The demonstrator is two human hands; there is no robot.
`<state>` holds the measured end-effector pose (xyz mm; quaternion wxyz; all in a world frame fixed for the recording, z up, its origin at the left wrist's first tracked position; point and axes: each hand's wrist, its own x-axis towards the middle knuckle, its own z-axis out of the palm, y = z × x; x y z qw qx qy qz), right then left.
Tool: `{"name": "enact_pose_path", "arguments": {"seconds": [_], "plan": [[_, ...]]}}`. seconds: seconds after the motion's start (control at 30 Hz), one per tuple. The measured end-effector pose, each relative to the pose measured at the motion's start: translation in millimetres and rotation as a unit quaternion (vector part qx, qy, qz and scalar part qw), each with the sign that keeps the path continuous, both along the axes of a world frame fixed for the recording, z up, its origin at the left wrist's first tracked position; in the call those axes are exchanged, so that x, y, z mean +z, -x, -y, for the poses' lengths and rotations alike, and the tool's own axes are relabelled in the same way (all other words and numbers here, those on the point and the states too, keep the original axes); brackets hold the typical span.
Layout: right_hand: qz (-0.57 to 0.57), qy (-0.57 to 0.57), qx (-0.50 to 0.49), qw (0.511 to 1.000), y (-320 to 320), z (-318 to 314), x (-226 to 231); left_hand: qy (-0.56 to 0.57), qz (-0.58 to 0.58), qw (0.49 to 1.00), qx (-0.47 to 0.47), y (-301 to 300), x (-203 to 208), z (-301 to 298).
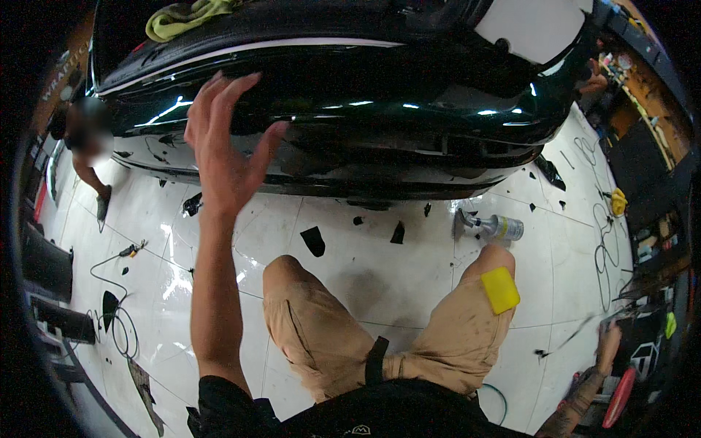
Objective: The person kneels by the rear bumper of a dark car and applies a vinyl wrap using a yellow squeegee and a metal trim tool. They smooth the film, tuck edges into crevices, and trim excess material along the bumper contours.
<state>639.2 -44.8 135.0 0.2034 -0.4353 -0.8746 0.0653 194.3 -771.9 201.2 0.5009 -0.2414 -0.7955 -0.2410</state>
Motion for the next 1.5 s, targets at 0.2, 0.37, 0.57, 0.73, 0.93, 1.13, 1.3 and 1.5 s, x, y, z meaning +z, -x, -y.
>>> {"name": "enact_pose_path", "arguments": {"seconds": [0.2,0.37,0.57,0.73,0.93,1.13,1.3,1.5], "plan": [[0.079,0.209,0.039,0.974,-13,9,-66,0.124,0.069,0.989,0.042,7,7,4],[0.065,0.211,0.193,0.956,123,87,-11,0.113,0.104,0.987,0.047,6,12,3],[0.019,0.153,0.366,0.918,224,168,47,0.125,0.103,0.987,0.009,10,13,7],[-0.209,0.443,0.576,0.654,296,254,29,0.109,0.143,0.981,-0.079,10,17,21],[-0.218,0.572,0.643,0.46,373,429,21,0.115,0.141,0.982,-0.059,8,15,24],[-0.285,0.549,0.607,0.499,393,509,23,0.108,0.158,0.98,-0.059,7,17,14],[-0.216,0.686,0.582,0.38,409,531,42,0.104,0.136,0.984,-0.046,6,9,18],[-0.182,0.714,0.574,0.358,414,529,51,0.099,0.127,0.986,-0.044,5,7,16]]}}
